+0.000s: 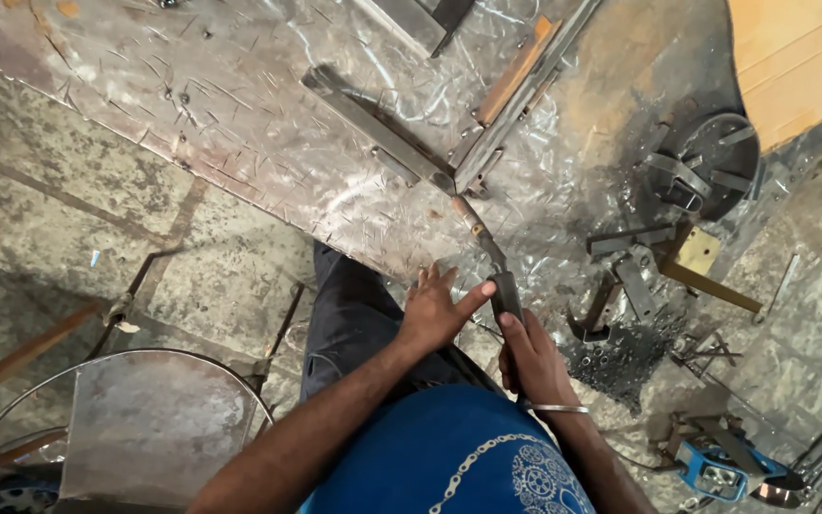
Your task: The person welds joints of a square steel frame on a metal work table using an arc welding electrode holder, producing sparks at each corner. Between welds they reposition and flip the frame, align its bars, and weld additional joints, leaving the welded frame on the table.
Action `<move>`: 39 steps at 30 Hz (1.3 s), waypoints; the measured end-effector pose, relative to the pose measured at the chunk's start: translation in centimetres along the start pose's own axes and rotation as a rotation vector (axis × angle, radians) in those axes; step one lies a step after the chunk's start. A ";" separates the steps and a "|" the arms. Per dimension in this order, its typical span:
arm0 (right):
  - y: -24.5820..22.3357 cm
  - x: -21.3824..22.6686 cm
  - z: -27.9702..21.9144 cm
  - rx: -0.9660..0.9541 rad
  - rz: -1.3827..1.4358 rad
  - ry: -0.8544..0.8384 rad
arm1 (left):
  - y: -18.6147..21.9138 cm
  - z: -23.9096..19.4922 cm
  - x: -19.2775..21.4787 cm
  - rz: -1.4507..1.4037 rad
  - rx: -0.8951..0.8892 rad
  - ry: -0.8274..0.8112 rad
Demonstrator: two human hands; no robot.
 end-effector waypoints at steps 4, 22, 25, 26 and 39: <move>-0.5 -0.1 -0.3 -0.004 -0.032 0.019 | 0.1 -0.1 0.1 -0.015 -0.001 -0.005; 1.2 0.9 -0.3 -0.017 0.013 -0.003 | 0.4 0.1 -0.1 0.044 -0.003 -0.004; 0.8 0.8 -0.5 -0.006 0.046 -0.026 | 0.4 0.0 -0.1 0.037 0.004 -0.011; 0.6 0.8 -0.6 -0.005 0.018 -0.012 | 0.4 0.0 -0.1 0.040 0.007 -0.003; 1.6 -0.1 0.3 0.019 0.171 -0.064 | 0.0 -0.4 0.0 -0.014 -0.044 0.016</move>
Point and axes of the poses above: each hand's wrist, its own z-axis towards the middle knuckle, its own x-axis out of the back of the hand, y = z × x, the point moved 1 cm from there along z, towards the middle knuckle, and after that the axes turned 7 degrees about -x, right-handed, at the moved point
